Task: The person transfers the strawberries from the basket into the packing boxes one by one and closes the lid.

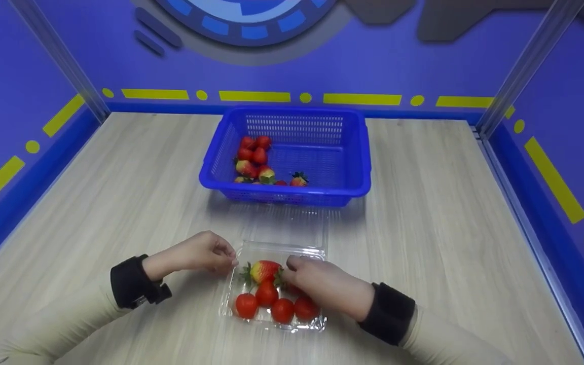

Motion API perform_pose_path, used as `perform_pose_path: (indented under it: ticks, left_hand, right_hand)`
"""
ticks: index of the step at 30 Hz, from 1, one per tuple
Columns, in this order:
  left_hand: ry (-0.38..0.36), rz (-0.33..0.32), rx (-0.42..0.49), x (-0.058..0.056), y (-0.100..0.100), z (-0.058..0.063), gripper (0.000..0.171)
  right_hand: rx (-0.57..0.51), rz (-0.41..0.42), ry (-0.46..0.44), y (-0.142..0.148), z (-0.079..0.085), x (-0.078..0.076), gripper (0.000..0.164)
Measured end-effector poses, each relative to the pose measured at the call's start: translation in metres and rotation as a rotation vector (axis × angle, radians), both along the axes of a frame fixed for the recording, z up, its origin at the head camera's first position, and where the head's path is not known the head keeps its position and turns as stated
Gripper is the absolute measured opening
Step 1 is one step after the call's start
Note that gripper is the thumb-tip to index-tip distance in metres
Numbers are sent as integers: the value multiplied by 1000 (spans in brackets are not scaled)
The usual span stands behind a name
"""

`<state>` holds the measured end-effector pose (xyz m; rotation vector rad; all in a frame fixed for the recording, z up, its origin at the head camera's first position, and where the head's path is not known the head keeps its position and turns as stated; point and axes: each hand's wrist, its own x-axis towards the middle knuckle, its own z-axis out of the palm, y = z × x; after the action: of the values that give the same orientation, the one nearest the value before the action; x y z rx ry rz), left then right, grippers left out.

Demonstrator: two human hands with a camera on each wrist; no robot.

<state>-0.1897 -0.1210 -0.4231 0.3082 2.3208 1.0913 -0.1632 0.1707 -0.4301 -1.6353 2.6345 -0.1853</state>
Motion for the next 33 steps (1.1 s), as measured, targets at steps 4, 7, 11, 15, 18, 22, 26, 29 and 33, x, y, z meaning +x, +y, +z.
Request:
perform_pose_path:
  ticks: [4, 7, 11, 15, 18, 22, 26, 29, 33]
  left_hand:
    - [28, -17, -12, 2, 0, 1, 16]
    - [51, -30, -21, 3, -1, 0, 19]
    - [87, -43, -27, 5, -1, -1, 22]
    - [111, -48, -30, 8, -1, 0, 22]
    - [164, -64, -54, 9, 0, 1, 23]
    - [258, -88, -94, 9, -4, 4, 29]
    - [291, -102, -90, 8, -12, 17, 38]
    - [299, -123, -65, 6, -21, 36, 41]
    - [359, -128, -39, -1, -32, 78, 44]
  right_hand:
    - [9, -3, 7, 0, 4, 1, 38]
    - [7, -9, 11, 1, 6, 2, 40]
    - [20, -18, 9, 1, 8, 3, 38]
    - [32, -16, 23, 1, 10, 3, 36]
    - [20, -18, 34, 2, 13, 3, 36]
    - [4, -31, 18, 3, 22, 3, 36]
    - [16, -58, -55, 7, 42, 2, 39]
    - [-13, -69, -105, 13, 63, -3, 40]
    - [-143, -37, -80, 23, 96, -17, 39]
